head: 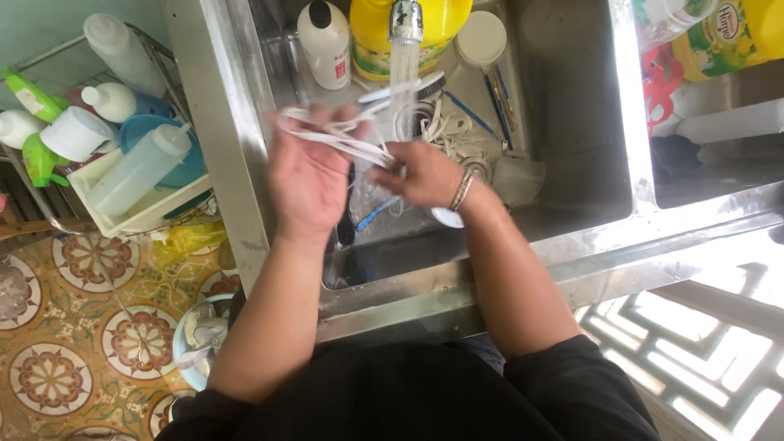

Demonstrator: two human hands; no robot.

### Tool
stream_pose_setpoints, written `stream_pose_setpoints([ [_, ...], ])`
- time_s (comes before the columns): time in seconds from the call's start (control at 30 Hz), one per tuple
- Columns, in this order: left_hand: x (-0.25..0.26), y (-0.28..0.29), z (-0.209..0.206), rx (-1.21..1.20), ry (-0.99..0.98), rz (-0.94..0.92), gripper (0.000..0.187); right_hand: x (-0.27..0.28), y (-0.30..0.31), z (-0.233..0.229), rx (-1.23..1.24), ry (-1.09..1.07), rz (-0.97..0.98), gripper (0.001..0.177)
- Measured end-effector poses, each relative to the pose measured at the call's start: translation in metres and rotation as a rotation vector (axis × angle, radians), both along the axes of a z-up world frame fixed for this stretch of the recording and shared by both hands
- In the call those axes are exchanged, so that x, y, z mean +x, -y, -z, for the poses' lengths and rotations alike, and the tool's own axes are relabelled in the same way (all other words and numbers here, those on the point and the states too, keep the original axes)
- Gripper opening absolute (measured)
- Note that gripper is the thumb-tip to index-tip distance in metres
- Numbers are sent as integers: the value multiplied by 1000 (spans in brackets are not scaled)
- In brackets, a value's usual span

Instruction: The person scrubs a black sneaker with a brush and rinses it under running water. They then scrub and rinse a white sneaker, followed by cleaning the shoelaces separately. The cleaned shoes are placed into a bucket.

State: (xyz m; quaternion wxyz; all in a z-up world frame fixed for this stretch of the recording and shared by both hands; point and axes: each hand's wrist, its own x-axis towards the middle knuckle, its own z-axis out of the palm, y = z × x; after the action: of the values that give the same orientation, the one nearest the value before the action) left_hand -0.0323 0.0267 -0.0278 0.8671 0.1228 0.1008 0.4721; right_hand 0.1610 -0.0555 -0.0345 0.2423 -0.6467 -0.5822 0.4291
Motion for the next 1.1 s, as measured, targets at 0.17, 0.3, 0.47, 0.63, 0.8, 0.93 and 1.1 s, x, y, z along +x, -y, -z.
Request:
stream_pose_setpoints([
  [0.17,-24,-18,14,130,131,-93,29,68,13,-6,-58,-195,264,26],
  [0.3,3,-5,8,183,-329,-87,21,77,24,-7,240,-1000,350,26],
  [0.47,41,21,-19,1090,-1020,-179,13,16,15,4,3,-1154,346,39],
  [0.63,32,20,-29,1304,-1394,-390,10,15,11,6,-90,-932,243,31],
  [0.8,22,4,-11,444,-807,17,10,56,45,13,-84,-369,361,24],
  [0.93,26,3,-1,268,-942,45,14,69,64,66,-277,358,-54,36],
  [1.1,34,7,13,226,-931,203,17,49,74,149,-609,552,-376,48],
])
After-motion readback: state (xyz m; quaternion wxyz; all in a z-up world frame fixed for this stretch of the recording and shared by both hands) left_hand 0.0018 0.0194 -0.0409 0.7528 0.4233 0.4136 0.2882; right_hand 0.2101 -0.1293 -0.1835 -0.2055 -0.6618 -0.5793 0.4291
